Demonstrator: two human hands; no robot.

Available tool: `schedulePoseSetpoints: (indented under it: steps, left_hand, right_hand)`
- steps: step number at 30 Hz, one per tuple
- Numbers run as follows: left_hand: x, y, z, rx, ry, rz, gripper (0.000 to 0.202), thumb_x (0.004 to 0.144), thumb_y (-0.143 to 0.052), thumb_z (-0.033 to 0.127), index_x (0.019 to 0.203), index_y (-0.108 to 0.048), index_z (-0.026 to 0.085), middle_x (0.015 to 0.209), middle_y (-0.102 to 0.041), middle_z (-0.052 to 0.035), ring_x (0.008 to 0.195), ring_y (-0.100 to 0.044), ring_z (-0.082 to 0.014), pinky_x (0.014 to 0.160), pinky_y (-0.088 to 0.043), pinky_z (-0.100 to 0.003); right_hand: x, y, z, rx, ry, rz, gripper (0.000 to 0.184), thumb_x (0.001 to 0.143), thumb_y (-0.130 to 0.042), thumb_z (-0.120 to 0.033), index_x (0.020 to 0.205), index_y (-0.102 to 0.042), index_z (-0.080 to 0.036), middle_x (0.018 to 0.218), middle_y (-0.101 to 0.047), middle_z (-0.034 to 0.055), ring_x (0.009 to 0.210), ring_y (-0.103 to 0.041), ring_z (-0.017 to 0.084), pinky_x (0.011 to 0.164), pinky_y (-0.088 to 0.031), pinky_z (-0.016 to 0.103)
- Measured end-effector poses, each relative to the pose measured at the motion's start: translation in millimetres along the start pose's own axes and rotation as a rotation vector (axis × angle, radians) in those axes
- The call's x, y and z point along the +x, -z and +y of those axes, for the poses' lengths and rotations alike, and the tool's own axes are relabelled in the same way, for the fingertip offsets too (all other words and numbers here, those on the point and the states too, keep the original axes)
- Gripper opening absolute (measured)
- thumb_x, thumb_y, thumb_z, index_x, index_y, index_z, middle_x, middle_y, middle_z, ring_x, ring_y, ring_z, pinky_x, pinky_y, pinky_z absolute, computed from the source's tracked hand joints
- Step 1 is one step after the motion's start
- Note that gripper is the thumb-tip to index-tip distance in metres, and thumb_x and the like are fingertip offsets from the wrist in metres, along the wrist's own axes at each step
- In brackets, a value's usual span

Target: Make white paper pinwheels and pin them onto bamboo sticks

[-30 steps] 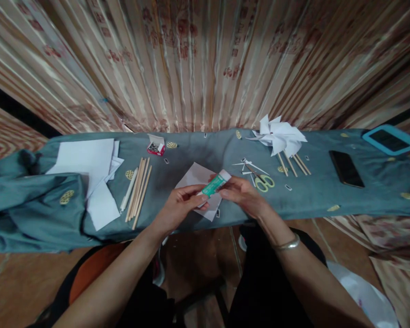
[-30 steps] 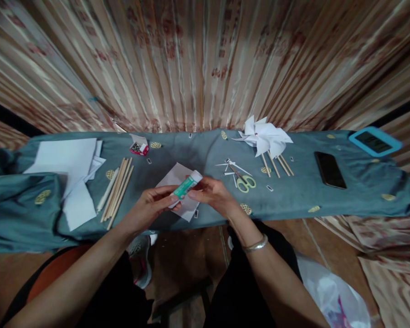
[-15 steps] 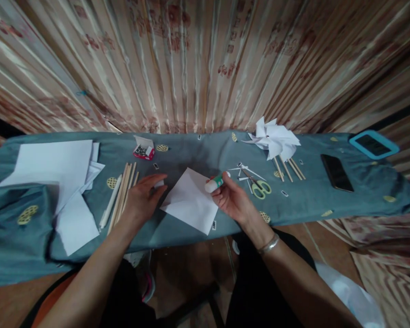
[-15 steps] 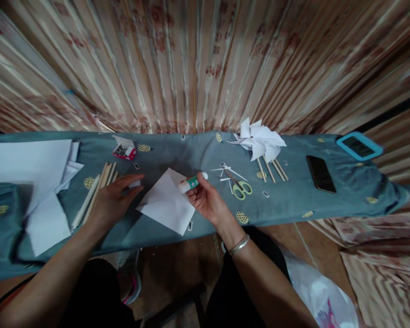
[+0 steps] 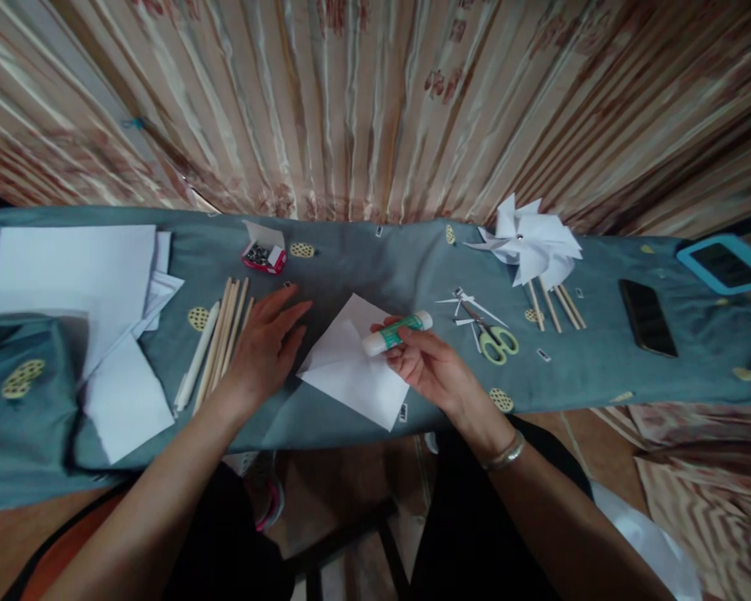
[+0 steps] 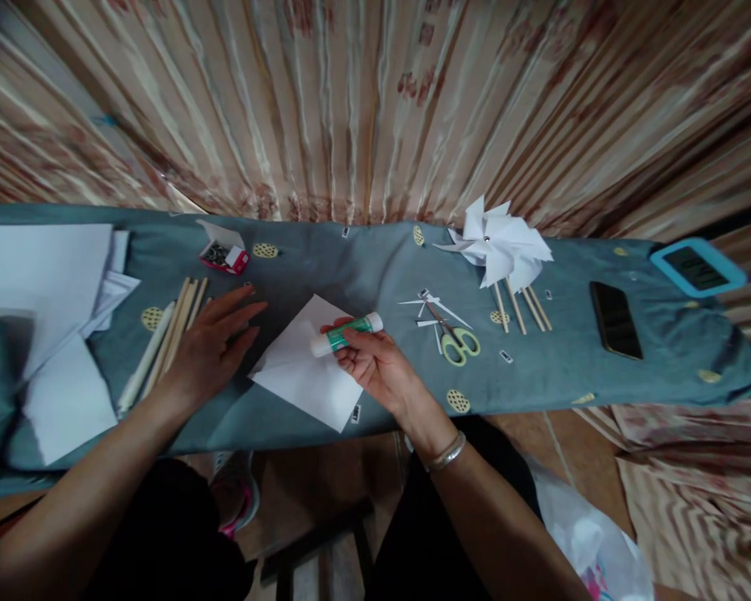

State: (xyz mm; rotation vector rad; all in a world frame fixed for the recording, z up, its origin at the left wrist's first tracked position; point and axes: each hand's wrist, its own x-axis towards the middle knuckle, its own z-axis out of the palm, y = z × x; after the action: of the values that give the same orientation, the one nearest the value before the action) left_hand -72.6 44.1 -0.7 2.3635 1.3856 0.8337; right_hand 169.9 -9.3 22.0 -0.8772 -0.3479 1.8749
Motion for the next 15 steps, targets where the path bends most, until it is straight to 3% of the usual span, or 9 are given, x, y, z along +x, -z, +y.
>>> schedulePoseSetpoints:
  steps: [4,8,10,12,15]
  left_hand:
    - [-2,3.3,11,0.057,-0.078,0.069,0.031,0.093,-0.043,0.021,0.119,-0.060,0.020,0.139,-0.053,-0.0126,0.132,-0.046,-0.0297,0.108,-0.041,-0.054]
    - [-10,6.8,27,0.181,-0.145,0.100,0.034,0.092,-0.043,0.014,0.117,-0.062,0.028,0.133,-0.060,-0.0075,0.133,-0.046,-0.0299,0.116,-0.020,-0.063]
    - [-18,3.9,35,0.185,-0.222,0.069,0.036,0.091,-0.043,0.011,0.117,-0.062,0.027,0.129,-0.063,-0.0067,0.130,-0.049,-0.0284,0.117,-0.017,-0.062]
    - [-26,-2.9,42,0.146,-0.308,0.017,0.032,0.093,-0.043,0.014,0.118,-0.061,0.023,0.126,-0.064,-0.0083,0.127,-0.051,-0.0267,0.116,-0.022,-0.058]
    - [-39,-16.7,54,0.102,-0.343,-0.108,0.034,0.095,-0.049,0.033,0.126,-0.057,0.020,0.138,-0.055,-0.0142,0.135,-0.042,-0.0307,0.114,-0.024,-0.060]
  right_hand:
    - [-3,-1,0,-0.021,0.002,-0.002,0.026,0.063,-0.077,-0.016,0.087,-0.071,-0.022,0.089,-0.075,-0.0001,0.059,-0.058,0.006,0.058,-0.052,0.017]
    - [-4,1,-5,-0.115,0.068,0.038,0.022,0.065,-0.079,-0.026,0.084,-0.071,-0.020,0.084,-0.074,0.0000,0.059,-0.058,0.008,0.054,-0.050,0.019]
    - [-3,3,-9,-0.193,0.136,0.097,0.024,0.066,-0.081,-0.033,0.082,-0.072,-0.018,0.081,-0.073,0.0014,0.058,-0.058,0.007,0.053,-0.048,0.018]
    - [-2,5,-13,-0.272,0.193,0.166,0.028,0.063,-0.083,-0.037,0.081,-0.072,-0.018,0.080,-0.074,0.0018,0.055,-0.055,0.006,0.051,-0.045,0.018]
    - [0,4,-17,-0.387,0.252,0.226,0.031,0.060,-0.084,-0.039,0.081,-0.071,-0.019,0.076,-0.073,0.0003,0.052,-0.051,0.006,0.048,-0.041,0.020]
